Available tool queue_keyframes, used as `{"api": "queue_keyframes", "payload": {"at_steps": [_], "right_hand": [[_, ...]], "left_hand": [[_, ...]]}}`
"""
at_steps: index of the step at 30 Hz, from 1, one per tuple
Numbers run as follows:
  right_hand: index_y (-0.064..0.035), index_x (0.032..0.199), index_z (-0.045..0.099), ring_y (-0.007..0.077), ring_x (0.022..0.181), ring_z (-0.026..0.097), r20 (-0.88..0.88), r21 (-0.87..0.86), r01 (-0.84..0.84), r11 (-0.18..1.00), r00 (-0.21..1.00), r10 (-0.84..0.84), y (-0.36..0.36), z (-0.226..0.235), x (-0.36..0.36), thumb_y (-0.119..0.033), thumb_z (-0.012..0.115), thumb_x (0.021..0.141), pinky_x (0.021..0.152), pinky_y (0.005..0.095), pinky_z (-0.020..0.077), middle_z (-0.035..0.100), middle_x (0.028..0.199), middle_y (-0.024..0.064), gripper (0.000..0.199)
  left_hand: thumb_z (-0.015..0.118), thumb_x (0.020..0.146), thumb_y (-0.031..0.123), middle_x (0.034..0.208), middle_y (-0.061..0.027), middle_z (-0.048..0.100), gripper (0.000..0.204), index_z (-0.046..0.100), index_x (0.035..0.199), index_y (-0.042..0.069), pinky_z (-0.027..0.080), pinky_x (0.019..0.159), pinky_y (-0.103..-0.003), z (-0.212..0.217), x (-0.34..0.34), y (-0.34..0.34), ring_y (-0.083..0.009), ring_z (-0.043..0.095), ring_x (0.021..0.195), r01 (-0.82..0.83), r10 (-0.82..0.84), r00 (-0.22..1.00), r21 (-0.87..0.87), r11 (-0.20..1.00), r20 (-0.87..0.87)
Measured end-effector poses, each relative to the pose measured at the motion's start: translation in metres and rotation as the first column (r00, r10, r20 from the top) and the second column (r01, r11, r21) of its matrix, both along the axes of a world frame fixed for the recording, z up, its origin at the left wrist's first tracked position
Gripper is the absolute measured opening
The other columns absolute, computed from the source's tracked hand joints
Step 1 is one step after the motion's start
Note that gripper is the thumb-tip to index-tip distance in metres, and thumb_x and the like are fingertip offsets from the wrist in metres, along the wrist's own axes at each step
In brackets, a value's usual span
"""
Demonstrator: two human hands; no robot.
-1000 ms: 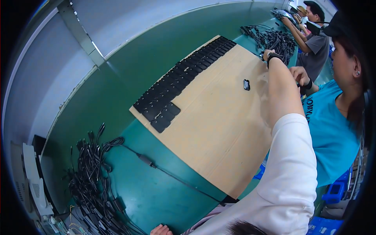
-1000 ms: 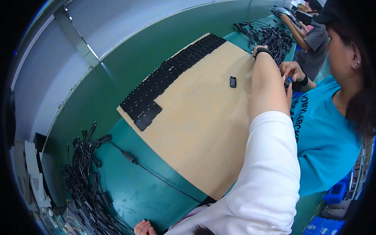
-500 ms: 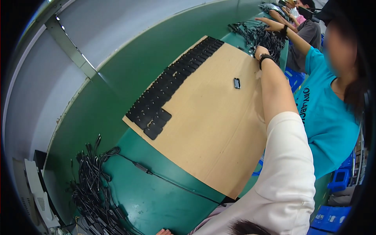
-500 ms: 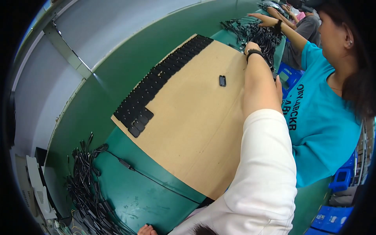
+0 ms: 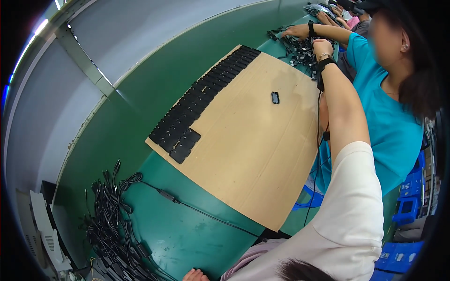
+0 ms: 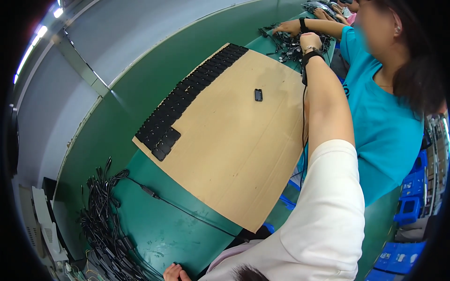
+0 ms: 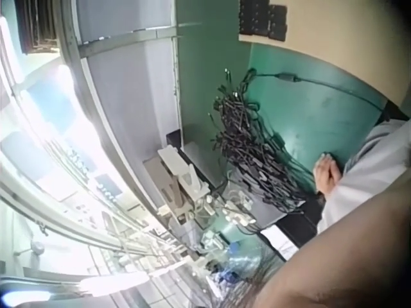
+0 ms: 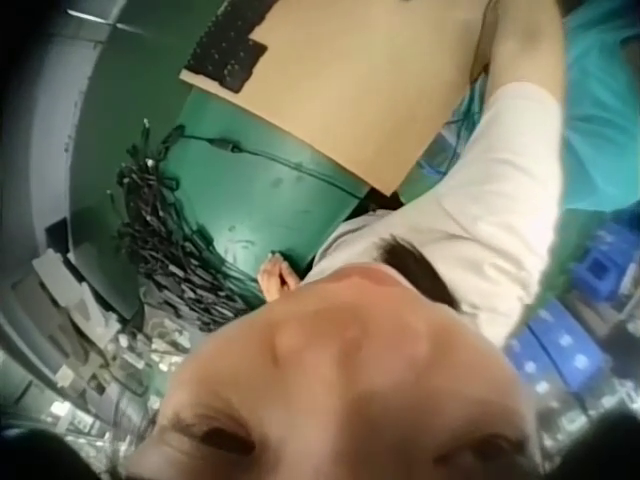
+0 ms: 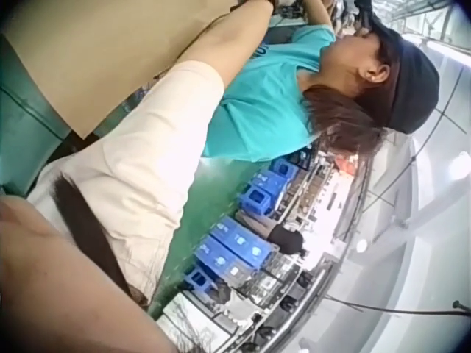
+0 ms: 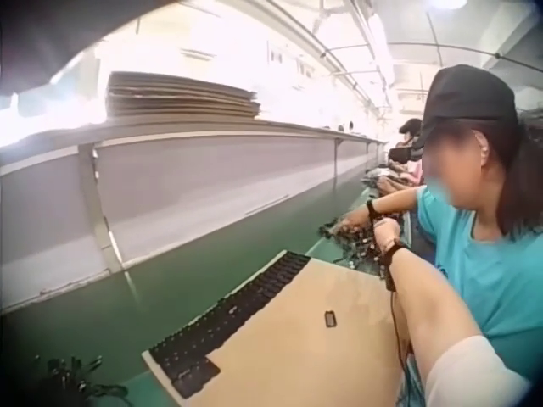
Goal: The person picks up a cable and its plastic housing pieces, fits the circuit board into one piece, and snaps the second piece over it. They press the assembly together by hand before placing the completed cable onto a pile and repeating the process.
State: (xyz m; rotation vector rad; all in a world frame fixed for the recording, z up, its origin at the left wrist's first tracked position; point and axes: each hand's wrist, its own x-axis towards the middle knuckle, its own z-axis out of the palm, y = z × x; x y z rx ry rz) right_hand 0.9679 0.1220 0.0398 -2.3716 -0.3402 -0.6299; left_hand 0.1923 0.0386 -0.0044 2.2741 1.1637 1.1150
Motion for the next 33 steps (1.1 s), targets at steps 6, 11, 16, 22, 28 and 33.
{"api": "queue_keyframes", "payload": {"at_steps": [6,11,16,22,28,33], "right_hand": [[-0.0137,0.081,0.064,0.0208,0.064,0.057,-0.464,-0.13,-0.379,0.916,0.84,0.281,0.028,-0.013,-0.019,-0.016,0.049,0.079,0.063,0.0334,0.0477,0.059,0.071,0.003,0.016],[-0.0075,0.084,0.059,0.015,0.084,0.057,-0.588,0.655,-0.67,0.348,-0.164,0.792,-0.005,0.101,0.035,-0.022,0.056,0.081,0.066,0.0256,0.0476,0.057,0.089,0.0059,0.015],[-0.0048,0.108,0.054,0.013,0.071,0.057,0.054,0.171,-0.918,0.358,0.371,0.927,0.074,0.125,-0.062,-0.014,0.052,0.085,0.063,0.0262,0.047,0.061,0.083,0.0049,0.024],[0.0003,0.096,0.058,0.0138,0.064,0.059,0.16,0.469,-0.85,0.239,0.347,0.924,-0.008,0.253,-0.346,-0.01,0.055,0.081,0.059,0.0252,0.05,0.063,0.078,0.009,0.019],[0.0003,0.093,0.058,0.013,0.062,0.058,0.155,0.533,-0.822,0.201,0.329,0.931,-0.039,0.241,-0.409,-0.009,0.055,0.082,0.057,0.025,0.0498,0.062,0.076,0.0082,0.015],[-0.001,0.091,0.057,0.0151,0.061,0.058,0.103,0.594,-0.765,0.249,0.379,0.92,-0.098,0.246,-0.437,-0.01,0.055,0.083,0.057,0.0272,0.0502,0.062,0.075,0.008,0.012]], "left_hand": [[0.059,0.075,-0.003,0.081,-0.0171,0.062,0.004,0.061,0.079,-0.004,0.047,0.07,-0.039,0.009,0.004,-0.004,-0.0327,0.059,0.075,-0.046,0.045,0.998,-0.028,0.999,-0.052],[0.059,0.077,-0.001,0.083,-0.0164,0.063,0.006,0.061,0.081,-0.004,0.047,0.072,-0.039,-0.002,-0.017,-0.005,-0.0327,0.059,0.077,0.053,-0.048,0.995,-0.047,0.997,0.089],[0.058,0.08,0.005,0.087,-0.0159,0.063,0.009,0.062,0.084,-0.002,0.047,0.074,-0.039,0.004,-0.015,-0.008,-0.0319,0.058,0.082,0.032,-0.034,0.999,-0.095,0.995,-0.028],[0.059,0.075,0.005,0.089,-0.0129,0.063,0.011,0.062,0.083,-0.001,0.043,0.083,-0.038,0.004,-0.027,-0.013,-0.0311,0.057,0.094,0.034,-0.023,0.998,-0.247,0.968,0.05],[0.06,0.074,0.005,0.087,-0.0124,0.063,0.008,0.062,0.08,-0.001,0.043,0.082,-0.037,-0.009,-0.044,-0.01,-0.0306,0.057,0.092,0.094,-0.072,0.992,-0.23,0.969,0.101],[0.059,0.074,0.004,0.088,-0.013,0.062,0.008,0.062,0.081,0.0,0.044,0.08,-0.038,-0.006,-0.05,-0.013,-0.0315,0.056,0.093,0.199,-0.166,0.973,-0.22,0.955,0.158]]}}
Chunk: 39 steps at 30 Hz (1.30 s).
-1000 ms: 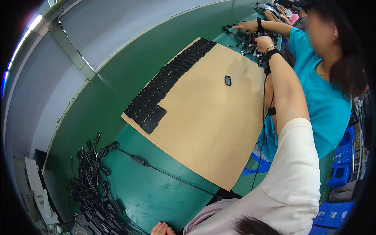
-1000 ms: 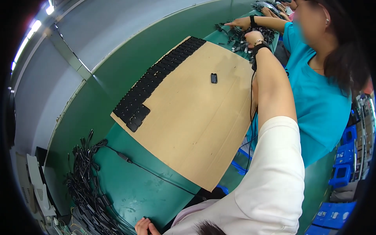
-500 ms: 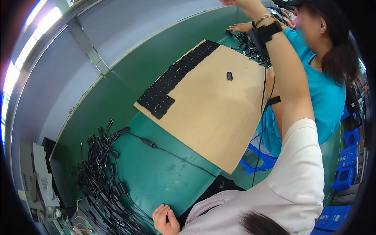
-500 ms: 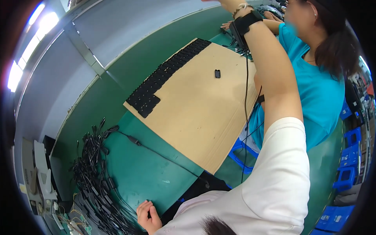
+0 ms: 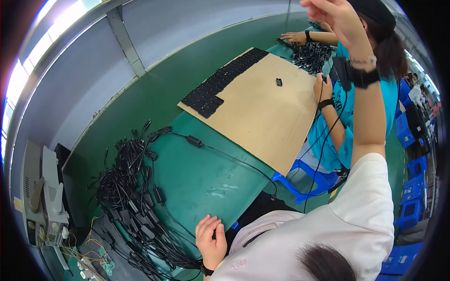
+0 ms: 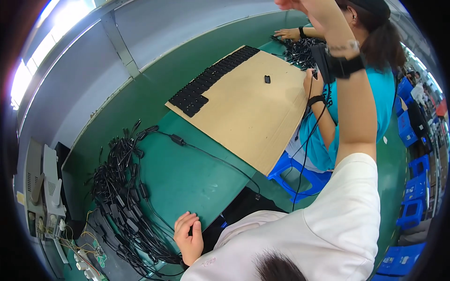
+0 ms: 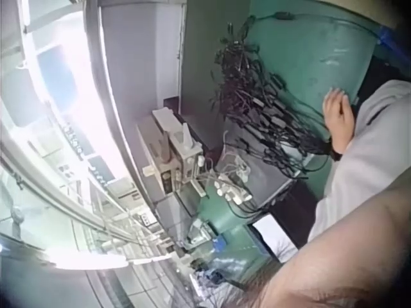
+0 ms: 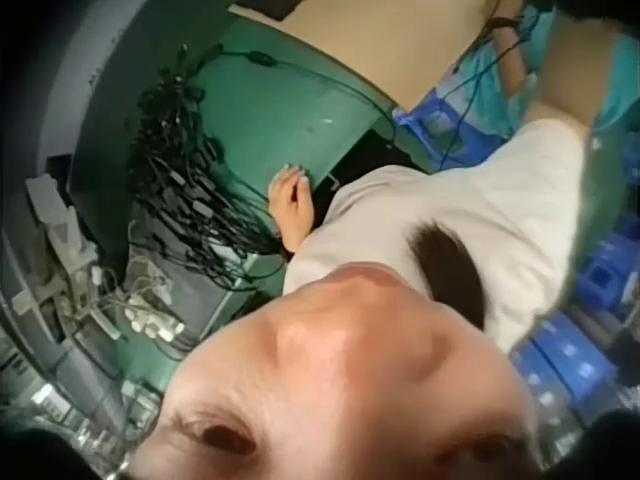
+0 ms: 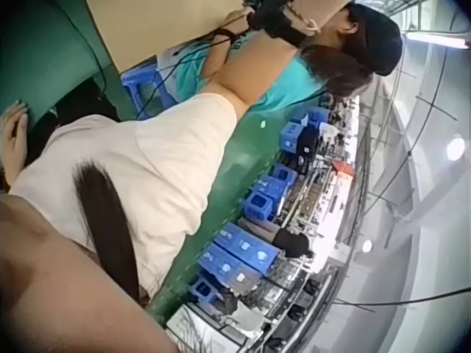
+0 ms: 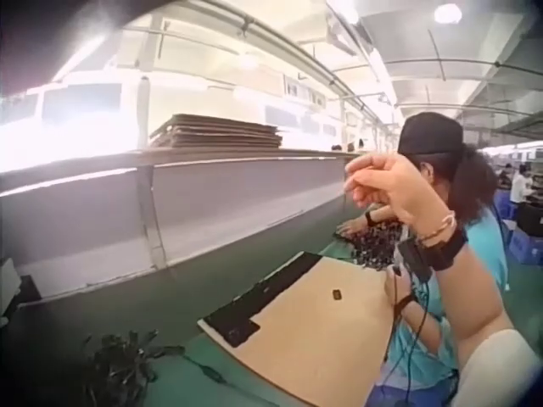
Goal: The person picks up a cable and its plastic housing pieces, fits the circuit board into one piece, and snaps the second piece over it. They press the assembly together by hand before placing the completed cable onto a pile and repeating the process.
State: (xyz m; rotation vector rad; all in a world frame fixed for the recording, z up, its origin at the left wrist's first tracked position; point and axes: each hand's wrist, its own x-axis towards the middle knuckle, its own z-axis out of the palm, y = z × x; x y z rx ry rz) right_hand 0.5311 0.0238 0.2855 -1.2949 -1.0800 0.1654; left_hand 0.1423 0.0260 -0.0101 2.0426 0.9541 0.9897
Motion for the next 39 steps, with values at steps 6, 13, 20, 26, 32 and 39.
{"api": "queue_keyframes", "payload": {"at_steps": [6,13,20,26,32,39], "right_hand": [[-0.001,0.086,0.056,0.0155,0.062,0.057,0.106,-0.066,-0.276,0.959,0.953,0.282,-0.042,-0.091,-0.037,-0.017,0.058,0.082,0.054,0.0265,0.0461,0.061,0.077,0.0129,0.017],[0.0034,0.087,0.06,0.0175,0.066,0.06,-0.153,-0.176,-0.324,0.93,0.942,0.3,-0.058,-0.151,-0.077,-0.002,0.052,0.081,0.058,0.0269,0.0479,0.063,0.079,0.0165,0.011],[0.0036,0.096,0.06,0.0148,0.076,0.06,-0.354,-0.412,-0.426,0.805,0.889,0.29,-0.027,-0.178,-0.069,0.0,0.05,0.085,0.069,0.0244,0.0478,0.063,0.085,0.0118,0.016],[0.0041,0.097,0.06,0.017,0.081,0.061,-0.427,-0.455,-0.478,0.751,0.858,0.287,-0.011,-0.191,-0.067,-0.001,0.05,0.086,0.072,0.0256,0.048,0.063,0.089,0.0128,0.016],[0.0034,0.099,0.06,0.0162,0.082,0.06,-0.416,-0.455,-0.512,0.729,0.846,0.334,-0.004,-0.197,-0.063,-0.003,0.05,0.086,0.073,0.0252,0.0474,0.063,0.09,0.0119,0.017],[0.0032,0.1,0.059,0.0157,0.081,0.06,-0.442,-0.467,-0.485,0.739,0.852,0.279,-0.002,-0.201,-0.064,-0.004,0.051,0.087,0.073,0.0251,0.0472,0.063,0.088,0.0111,0.018]], "left_hand": [[0.058,0.077,0.004,0.088,-0.0125,0.062,0.008,0.062,0.082,-0.001,0.044,0.079,-0.035,-0.004,-0.008,0.005,-0.0274,0.057,0.09,0.02,-0.011,0.99,-0.068,0.997,0.142],[0.058,0.083,0.013,0.094,-0.0131,0.062,0.013,0.064,0.088,0.001,0.046,0.075,-0.037,0.012,-0.016,0.013,-0.0261,0.057,0.086,0.125,0.03,0.93,-0.394,0.911,0.366],[0.056,0.085,0.014,0.098,-0.0126,0.06,0.015,0.063,0.091,0.001,0.043,0.078,-0.034,0.011,-0.01,0.02,-0.0236,0.056,0.087,0.09,0.082,0.929,-0.436,0.895,0.36],[0.056,0.085,0.012,0.096,-0.0128,0.06,0.014,0.063,0.09,0.0,0.043,0.079,-0.035,0.012,-0.017,0.021,-0.0244,0.056,0.088,0.129,0.083,0.917,-0.485,0.865,0.391],[0.055,0.085,0.01,0.093,-0.0129,0.06,0.014,0.062,0.088,-0.002,0.043,0.079,-0.035,0.012,-0.016,0.026,-0.0252,0.056,0.089,0.14,0.043,0.92,-0.43,0.892,0.389],[0.055,0.085,0.01,0.092,-0.0129,0.06,0.014,0.061,0.088,-0.003,0.043,0.08,-0.036,0.01,-0.016,0.025,-0.0259,0.056,0.089,0.143,0.064,0.91,-0.455,0.879,0.409]]}}
